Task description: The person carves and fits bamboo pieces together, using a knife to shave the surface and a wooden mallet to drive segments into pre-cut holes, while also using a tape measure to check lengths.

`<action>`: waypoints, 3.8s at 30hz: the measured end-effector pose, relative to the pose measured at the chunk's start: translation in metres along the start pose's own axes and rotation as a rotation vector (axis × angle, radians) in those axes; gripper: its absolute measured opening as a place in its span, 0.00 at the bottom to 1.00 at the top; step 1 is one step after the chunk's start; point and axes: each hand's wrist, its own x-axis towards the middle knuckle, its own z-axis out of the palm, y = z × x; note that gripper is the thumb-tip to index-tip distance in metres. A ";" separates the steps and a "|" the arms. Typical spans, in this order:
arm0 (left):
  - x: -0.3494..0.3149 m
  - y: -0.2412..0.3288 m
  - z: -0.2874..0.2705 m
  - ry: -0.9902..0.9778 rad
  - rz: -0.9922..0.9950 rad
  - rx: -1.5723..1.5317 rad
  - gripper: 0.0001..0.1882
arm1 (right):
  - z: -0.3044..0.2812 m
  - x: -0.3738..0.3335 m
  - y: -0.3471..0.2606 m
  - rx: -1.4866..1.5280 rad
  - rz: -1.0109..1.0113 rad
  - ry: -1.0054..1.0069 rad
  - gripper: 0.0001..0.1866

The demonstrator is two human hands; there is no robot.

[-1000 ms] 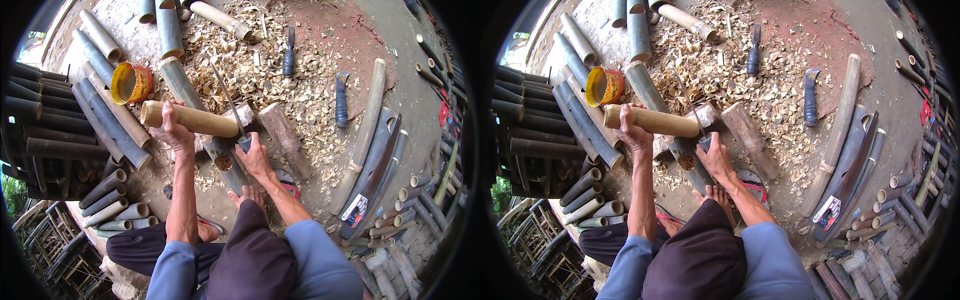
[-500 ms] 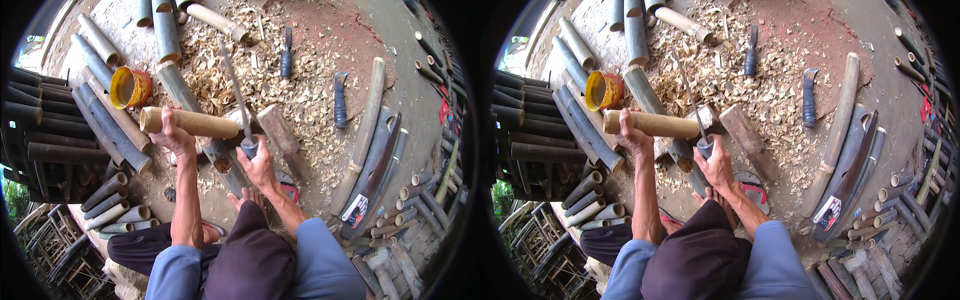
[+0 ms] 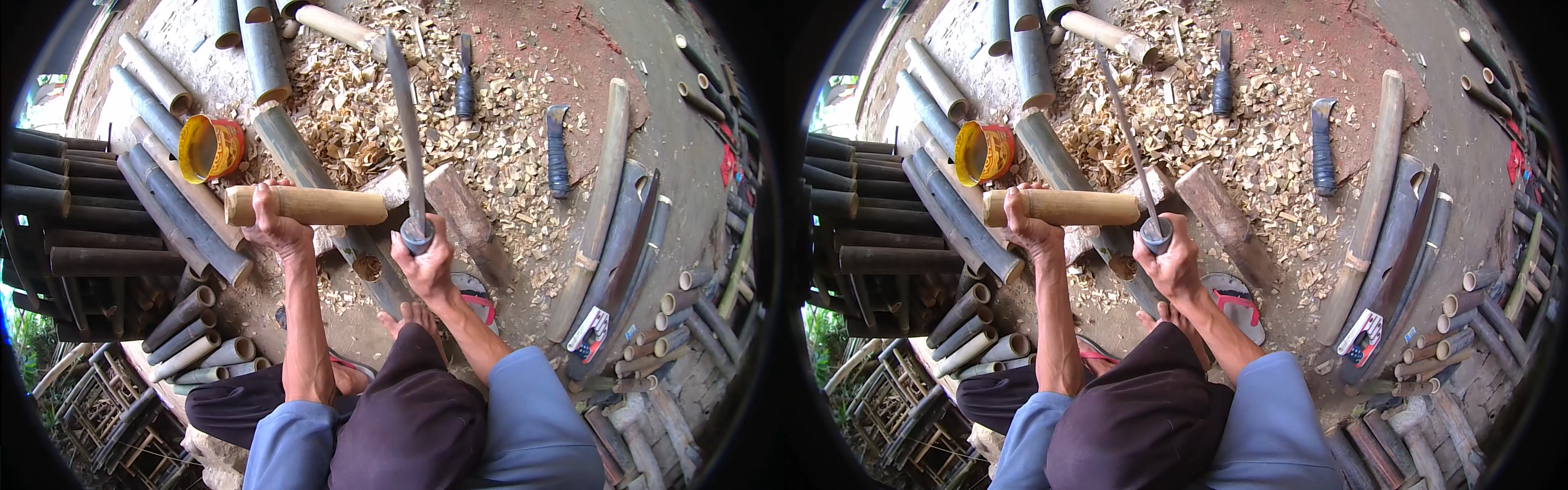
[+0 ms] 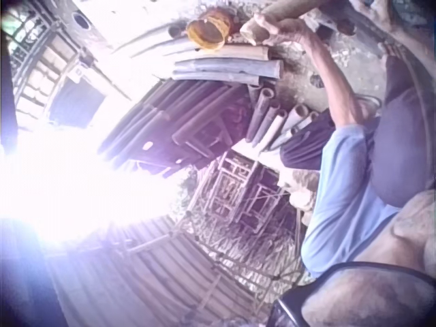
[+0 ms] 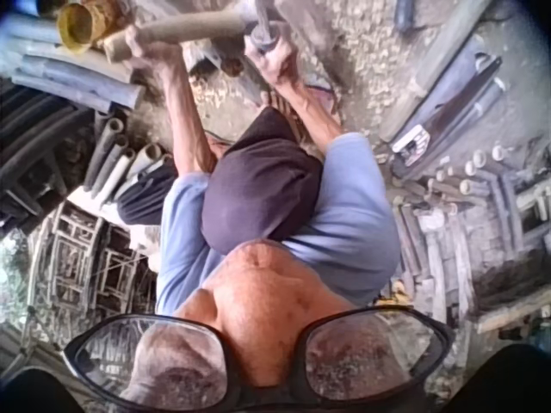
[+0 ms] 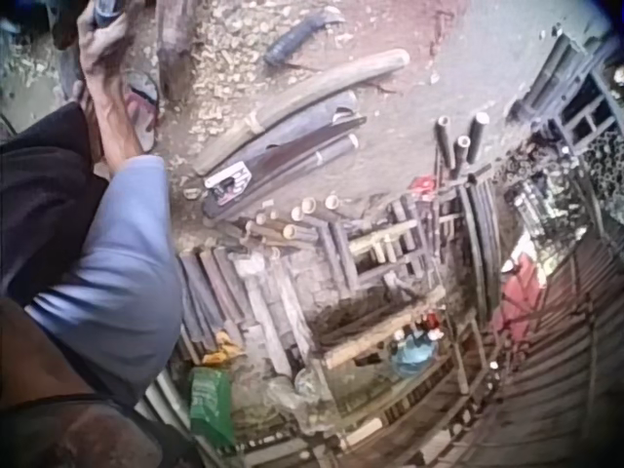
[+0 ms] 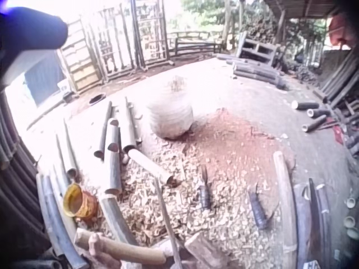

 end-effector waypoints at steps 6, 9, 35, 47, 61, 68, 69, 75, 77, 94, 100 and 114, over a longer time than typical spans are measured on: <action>0.002 -0.008 -0.015 -0.122 -0.041 0.008 0.16 | -0.007 0.008 0.039 -0.327 0.291 -0.236 0.19; 0.007 -0.002 -0.007 -0.159 -0.016 -0.063 0.17 | -0.008 0.011 -0.001 -0.198 0.093 -0.083 0.19; 0.014 0.001 -0.014 -0.445 -0.001 -0.037 0.22 | -0.001 0.008 0.066 -0.264 0.239 -0.249 0.16; 0.009 0.006 0.001 -0.010 -0.094 -0.102 0.13 | -0.003 0.006 -0.013 -0.162 -0.136 0.071 0.18; 0.001 0.002 0.002 -0.023 -0.056 -0.063 0.14 | 0.010 0.004 0.049 -0.257 0.003 -0.062 0.18; 0.010 0.000 -0.006 -0.073 -0.117 -0.090 0.14 | -0.004 0.008 -0.006 -0.163 0.022 -0.080 0.17; 0.008 -0.001 -0.011 -0.060 -0.116 -0.073 0.14 | 0.000 0.005 -0.010 -0.127 -0.053 -0.002 0.17; 0.011 -0.008 -0.010 -0.077 -0.072 0.005 0.16 | 0.001 0.019 0.057 -0.483 0.380 -0.272 0.20; 0.011 -0.006 -0.015 -0.097 -0.075 -0.007 0.16 | -0.002 0.013 0.030 -0.326 0.287 -0.238 0.21; 0.010 0.002 -0.016 -0.334 -0.081 -0.125 0.18 | 0.002 0.005 0.031 -0.079 0.015 -0.034 0.15; 0.020 0.018 0.008 -0.179 -0.130 -0.057 0.17 | -0.011 0.019 0.049 -0.416 0.342 -0.355 0.22; 0.011 0.007 0.004 -0.129 -0.005 -0.072 0.12 | -0.009 0.018 0.048 -0.368 0.186 -0.301 0.19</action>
